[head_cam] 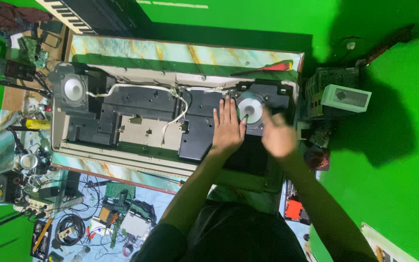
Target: The person uses a brush to scrub the internal frame and speakers of an electronic device.
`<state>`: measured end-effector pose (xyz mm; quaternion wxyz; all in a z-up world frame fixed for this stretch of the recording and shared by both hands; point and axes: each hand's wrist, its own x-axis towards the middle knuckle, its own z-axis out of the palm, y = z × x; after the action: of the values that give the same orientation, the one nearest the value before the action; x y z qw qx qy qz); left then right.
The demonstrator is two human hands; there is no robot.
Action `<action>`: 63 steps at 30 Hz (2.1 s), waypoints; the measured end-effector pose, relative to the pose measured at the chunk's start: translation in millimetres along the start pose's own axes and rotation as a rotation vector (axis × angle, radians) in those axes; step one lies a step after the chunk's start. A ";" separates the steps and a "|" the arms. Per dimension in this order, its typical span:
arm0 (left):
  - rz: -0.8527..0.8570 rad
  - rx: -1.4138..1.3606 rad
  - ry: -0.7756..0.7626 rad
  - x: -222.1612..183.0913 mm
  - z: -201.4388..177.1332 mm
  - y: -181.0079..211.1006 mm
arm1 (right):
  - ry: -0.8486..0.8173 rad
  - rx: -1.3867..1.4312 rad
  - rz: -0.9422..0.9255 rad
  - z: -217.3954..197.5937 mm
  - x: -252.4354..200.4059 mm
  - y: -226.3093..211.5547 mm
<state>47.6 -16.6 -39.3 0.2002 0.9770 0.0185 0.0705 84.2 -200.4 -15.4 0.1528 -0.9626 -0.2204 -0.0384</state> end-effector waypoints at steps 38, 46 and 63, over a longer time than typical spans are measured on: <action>0.035 0.000 0.004 3.6 -6.3 -0.9 | 0.402 0.280 0.135 74.9 -48.1 46.5; 0.028 -0.021 -0.038 4.0 -6.4 -4.0 | 0.225 0.085 0.135 24.6 -60.3 30.9; 0.004 0.090 -0.073 -1.0 7.0 -8.1 | 0.036 0.106 -0.023 44.5 -61.5 10.3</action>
<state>47.6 -11.9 -49.0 0.1563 0.9870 0.0123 0.0341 33.6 -220.8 -69.2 0.2071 -0.9497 -0.2303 -0.0457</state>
